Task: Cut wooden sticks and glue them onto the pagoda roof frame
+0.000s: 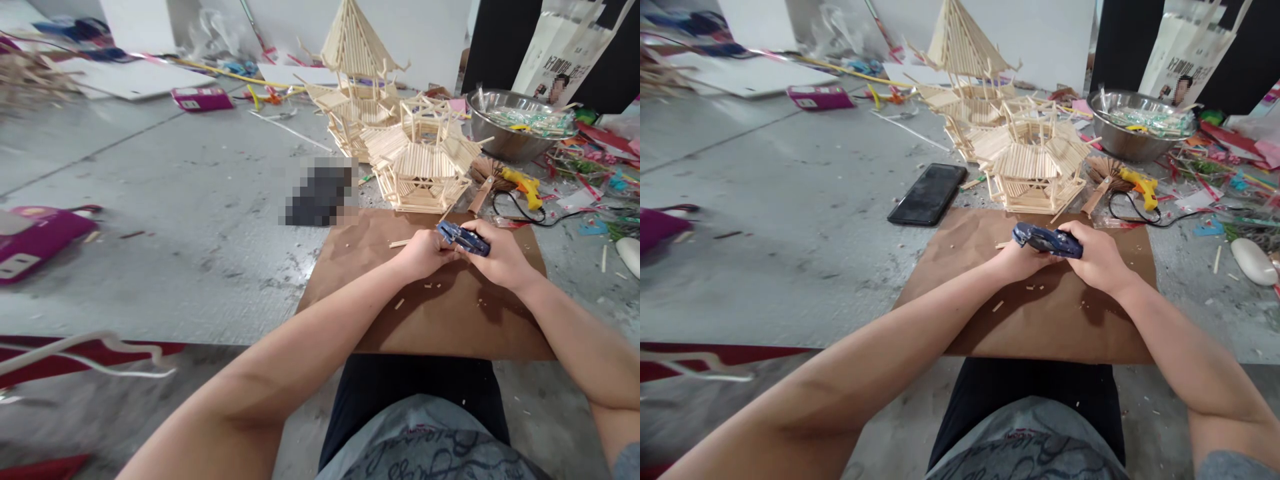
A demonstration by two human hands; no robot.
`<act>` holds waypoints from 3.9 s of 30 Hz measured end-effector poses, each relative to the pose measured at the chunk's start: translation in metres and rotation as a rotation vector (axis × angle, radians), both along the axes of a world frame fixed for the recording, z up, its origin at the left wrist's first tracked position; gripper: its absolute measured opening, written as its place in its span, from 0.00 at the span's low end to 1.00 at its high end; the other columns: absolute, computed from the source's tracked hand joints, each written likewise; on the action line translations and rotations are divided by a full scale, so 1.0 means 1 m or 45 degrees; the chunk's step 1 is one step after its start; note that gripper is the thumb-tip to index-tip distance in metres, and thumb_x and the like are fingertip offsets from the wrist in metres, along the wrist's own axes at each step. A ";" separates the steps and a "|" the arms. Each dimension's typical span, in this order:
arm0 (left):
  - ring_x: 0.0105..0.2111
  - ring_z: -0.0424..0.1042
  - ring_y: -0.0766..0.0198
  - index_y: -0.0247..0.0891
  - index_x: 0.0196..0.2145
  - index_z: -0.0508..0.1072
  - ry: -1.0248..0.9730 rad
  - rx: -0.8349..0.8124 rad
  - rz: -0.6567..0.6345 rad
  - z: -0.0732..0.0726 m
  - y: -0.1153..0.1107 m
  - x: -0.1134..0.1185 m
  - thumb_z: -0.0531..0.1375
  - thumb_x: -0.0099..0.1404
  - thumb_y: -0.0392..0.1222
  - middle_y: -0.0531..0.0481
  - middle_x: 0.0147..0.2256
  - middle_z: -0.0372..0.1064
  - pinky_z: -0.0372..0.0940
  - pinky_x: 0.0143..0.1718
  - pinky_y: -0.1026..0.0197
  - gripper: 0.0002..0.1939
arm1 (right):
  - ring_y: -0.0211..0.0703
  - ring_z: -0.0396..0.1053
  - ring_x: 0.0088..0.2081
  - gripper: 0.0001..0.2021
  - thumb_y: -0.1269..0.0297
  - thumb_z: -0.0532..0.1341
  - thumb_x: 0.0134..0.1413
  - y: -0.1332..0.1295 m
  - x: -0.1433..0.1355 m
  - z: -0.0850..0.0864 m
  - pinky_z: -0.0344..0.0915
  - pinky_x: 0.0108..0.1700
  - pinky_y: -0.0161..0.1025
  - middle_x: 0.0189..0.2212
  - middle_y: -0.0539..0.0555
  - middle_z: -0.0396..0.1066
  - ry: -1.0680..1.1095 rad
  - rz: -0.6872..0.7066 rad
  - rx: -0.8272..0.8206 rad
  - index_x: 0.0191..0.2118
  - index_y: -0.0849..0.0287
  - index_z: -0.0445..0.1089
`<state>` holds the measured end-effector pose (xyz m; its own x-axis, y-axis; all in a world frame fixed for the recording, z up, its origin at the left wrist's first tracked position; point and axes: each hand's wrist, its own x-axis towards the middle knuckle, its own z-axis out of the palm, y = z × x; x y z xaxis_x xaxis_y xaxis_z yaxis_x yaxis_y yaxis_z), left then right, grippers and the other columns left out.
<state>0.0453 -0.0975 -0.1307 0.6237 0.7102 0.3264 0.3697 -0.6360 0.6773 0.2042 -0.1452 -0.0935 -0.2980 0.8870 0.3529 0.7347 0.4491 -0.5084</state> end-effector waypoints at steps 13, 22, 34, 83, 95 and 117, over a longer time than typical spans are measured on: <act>0.31 0.71 0.67 0.37 0.32 0.76 -0.117 -0.079 -0.062 -0.002 -0.001 -0.003 0.60 0.54 0.34 0.53 0.31 0.75 0.64 0.34 0.67 0.06 | 0.41 0.68 0.33 0.11 0.70 0.58 0.45 0.002 -0.005 0.001 0.60 0.34 0.35 0.33 0.51 0.72 -0.041 -0.012 -0.031 0.38 0.57 0.65; 0.22 0.63 0.71 0.32 0.24 0.75 -0.064 -0.185 0.107 0.008 -0.001 -0.006 0.58 0.56 0.36 0.55 0.20 0.67 0.57 0.26 0.70 0.07 | 0.46 0.69 0.36 0.14 0.65 0.57 0.46 0.003 0.008 0.004 0.63 0.36 0.40 0.36 0.54 0.72 -0.147 -0.309 0.080 0.42 0.57 0.62; 0.22 0.65 0.68 0.32 0.26 0.76 0.054 0.081 0.457 0.018 -0.005 -0.011 0.54 0.57 0.34 0.50 0.20 0.69 0.56 0.24 0.68 0.10 | 0.55 0.68 0.39 0.21 0.69 0.56 0.41 0.002 0.003 -0.004 0.62 0.39 0.46 0.38 0.64 0.69 -0.651 -0.441 0.088 0.46 0.67 0.60; 0.29 0.72 0.60 0.33 0.26 0.74 0.348 0.349 0.409 0.017 -0.013 -0.008 0.52 0.60 0.36 0.44 0.27 0.73 0.63 0.29 0.64 0.12 | 0.54 0.71 0.32 0.16 0.63 0.56 0.41 0.007 0.000 0.004 0.59 0.29 0.41 0.30 0.58 0.73 -0.872 -0.518 -0.194 0.40 0.58 0.63; 0.26 0.69 0.65 0.33 0.28 0.74 -0.012 0.115 0.436 0.016 -0.008 -0.010 0.54 0.59 0.38 0.48 0.26 0.73 0.59 0.26 0.67 0.10 | 0.54 0.71 0.34 0.17 0.60 0.57 0.43 0.007 0.000 0.005 0.60 0.31 0.42 0.34 0.58 0.73 -0.782 -0.563 -0.174 0.42 0.57 0.63; 0.20 0.50 0.73 0.35 0.23 0.63 -0.752 -0.379 0.129 0.023 -0.022 -0.005 0.55 0.58 0.53 0.57 0.19 0.51 0.48 0.22 0.67 0.17 | 0.51 0.68 0.37 0.13 0.66 0.55 0.44 -0.006 -0.001 0.007 0.58 0.30 0.40 0.37 0.56 0.70 -0.311 -0.345 -0.064 0.40 0.56 0.60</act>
<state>0.0400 -0.1197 -0.1078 0.3259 0.8682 0.3741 -0.0692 -0.3727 0.9254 0.2029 -0.1508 -0.0867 -0.1200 0.9597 0.2542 0.9259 0.2006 -0.3201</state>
